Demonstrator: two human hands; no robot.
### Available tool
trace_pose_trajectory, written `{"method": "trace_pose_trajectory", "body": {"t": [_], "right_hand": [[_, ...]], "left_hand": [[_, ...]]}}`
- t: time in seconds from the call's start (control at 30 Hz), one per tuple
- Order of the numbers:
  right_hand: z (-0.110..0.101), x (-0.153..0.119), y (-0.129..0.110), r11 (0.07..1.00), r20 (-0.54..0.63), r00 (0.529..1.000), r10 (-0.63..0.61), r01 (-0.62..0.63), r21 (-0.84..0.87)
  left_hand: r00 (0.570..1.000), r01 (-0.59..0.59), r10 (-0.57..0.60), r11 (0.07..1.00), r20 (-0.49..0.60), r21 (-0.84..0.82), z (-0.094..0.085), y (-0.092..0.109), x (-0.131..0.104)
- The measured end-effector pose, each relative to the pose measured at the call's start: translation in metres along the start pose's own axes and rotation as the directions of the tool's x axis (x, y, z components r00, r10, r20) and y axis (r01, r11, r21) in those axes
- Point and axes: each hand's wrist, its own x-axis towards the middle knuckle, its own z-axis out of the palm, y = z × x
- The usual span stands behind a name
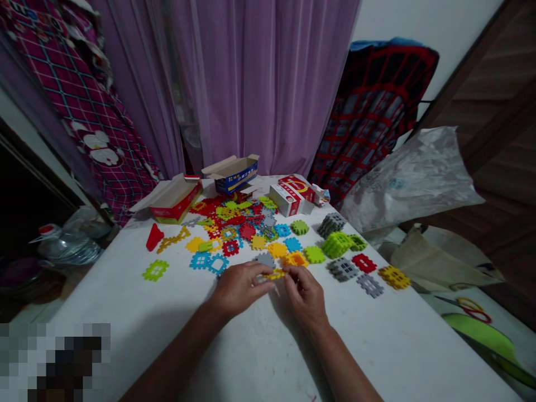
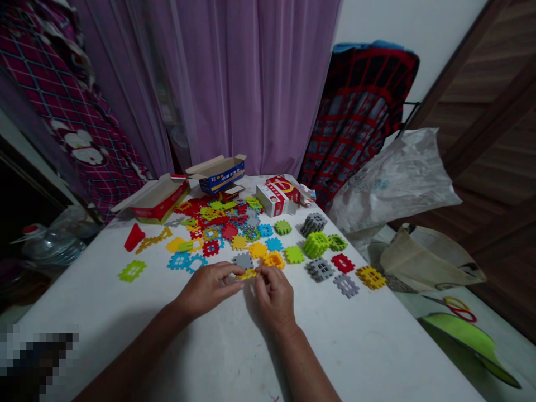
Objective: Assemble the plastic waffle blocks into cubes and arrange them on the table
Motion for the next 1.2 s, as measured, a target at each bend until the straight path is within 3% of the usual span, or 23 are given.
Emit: {"method": "trace_pose_trajectory", "body": {"t": [0.1, 0.2, 0.27, 0.37, 0.47, 0.8, 0.9, 1.03, 1.2], "right_hand": [[0.0, -0.001, 0.001, 1.0, -0.009, 1.0, 0.02, -0.02, 0.016], [-0.001, -0.002, 0.003, 0.997, -0.038, 0.997, 0.072, -0.071, 0.007], [-0.002, -0.002, 0.004, 0.998, -0.044, 0.997, 0.058, -0.059, -0.022], [0.0, -0.002, 0.002, 0.996, -0.041, 0.998, -0.045, 0.041, -0.076], [0.004, -0.002, 0.002, 0.986, -0.052, 0.992, -0.115, 0.107, -0.131], [0.008, -0.004, 0.004, 0.959, -0.045, 0.986, -0.161, 0.145, -0.243], [-0.003, 0.0, 0.01, 0.954, -0.113, 0.986, -0.124, 0.087, -0.287], [-0.023, 0.008, 0.029, 0.925, -0.234, 0.972, 0.002, -0.091, -0.369], [-0.026, 0.007, 0.04, 0.894, -0.204, 0.975, 0.082, -0.163, -0.418]], "left_hand": [[0.997, 0.039, -0.036, 0.998, -0.067, 0.044, 0.001, 0.002, 0.0], [0.971, 0.158, -0.197, 0.954, -0.135, -0.254, 0.004, -0.005, 0.006], [0.941, 0.232, -0.322, 0.84, -0.105, -0.491, 0.005, -0.011, 0.011], [0.921, 0.284, -0.39, 0.712, -0.024, -0.642, 0.006, -0.018, 0.015], [0.926, 0.292, -0.378, 0.686, 0.016, -0.666, 0.01, -0.017, 0.015], [0.934, 0.309, -0.35, 0.676, 0.078, -0.669, 0.018, -0.012, 0.013], [0.938, 0.299, -0.341, 0.698, 0.066, -0.65, 0.016, -0.01, 0.012], [0.937, 0.244, -0.348, 0.734, -0.041, -0.634, 0.007, -0.013, 0.013], [0.914, 0.214, -0.387, 0.716, -0.122, -0.665, -0.004, -0.023, 0.015]]}}
